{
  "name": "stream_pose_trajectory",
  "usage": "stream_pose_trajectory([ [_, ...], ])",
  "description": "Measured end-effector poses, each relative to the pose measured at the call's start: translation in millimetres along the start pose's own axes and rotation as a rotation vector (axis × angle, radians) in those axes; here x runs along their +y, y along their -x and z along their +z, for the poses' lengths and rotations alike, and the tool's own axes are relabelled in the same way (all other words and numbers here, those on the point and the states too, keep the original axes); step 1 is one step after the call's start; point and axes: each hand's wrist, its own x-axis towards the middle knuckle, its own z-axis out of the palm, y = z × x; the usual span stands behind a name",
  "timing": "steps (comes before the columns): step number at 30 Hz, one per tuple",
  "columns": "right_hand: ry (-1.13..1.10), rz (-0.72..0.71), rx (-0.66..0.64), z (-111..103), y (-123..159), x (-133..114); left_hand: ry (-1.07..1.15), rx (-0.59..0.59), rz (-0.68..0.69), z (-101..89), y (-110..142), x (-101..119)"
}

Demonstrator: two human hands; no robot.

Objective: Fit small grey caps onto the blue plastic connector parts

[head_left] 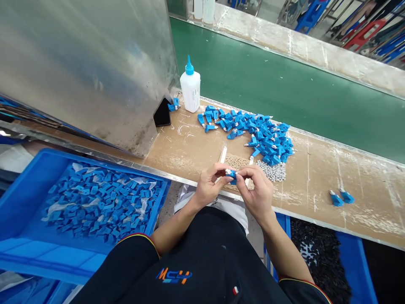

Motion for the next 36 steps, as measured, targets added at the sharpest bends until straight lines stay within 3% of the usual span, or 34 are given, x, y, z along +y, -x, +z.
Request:
stream_pose_trajectory([
  [10,0.047,-0.008,-0.026,-1,2,0,-0.088,-0.01,0.022,-1.4,0,0],
  [18,0.057,-0.034,-0.151,-5,4,-1,-0.277,-0.109,0.22,-17.6,-5,1],
  [23,0.009,-0.041,-0.136,-5,11,2,-0.275,-0.157,0.268,-19.4,-5,2],
  [29,-0.067,0.043,-0.012,-2,22,11,-0.114,-0.076,0.036,-2.6,3,1],
  [36,0.054,0.097,0.132,10,27,14,0.049,-0.035,-0.18,23.0,1,3],
])
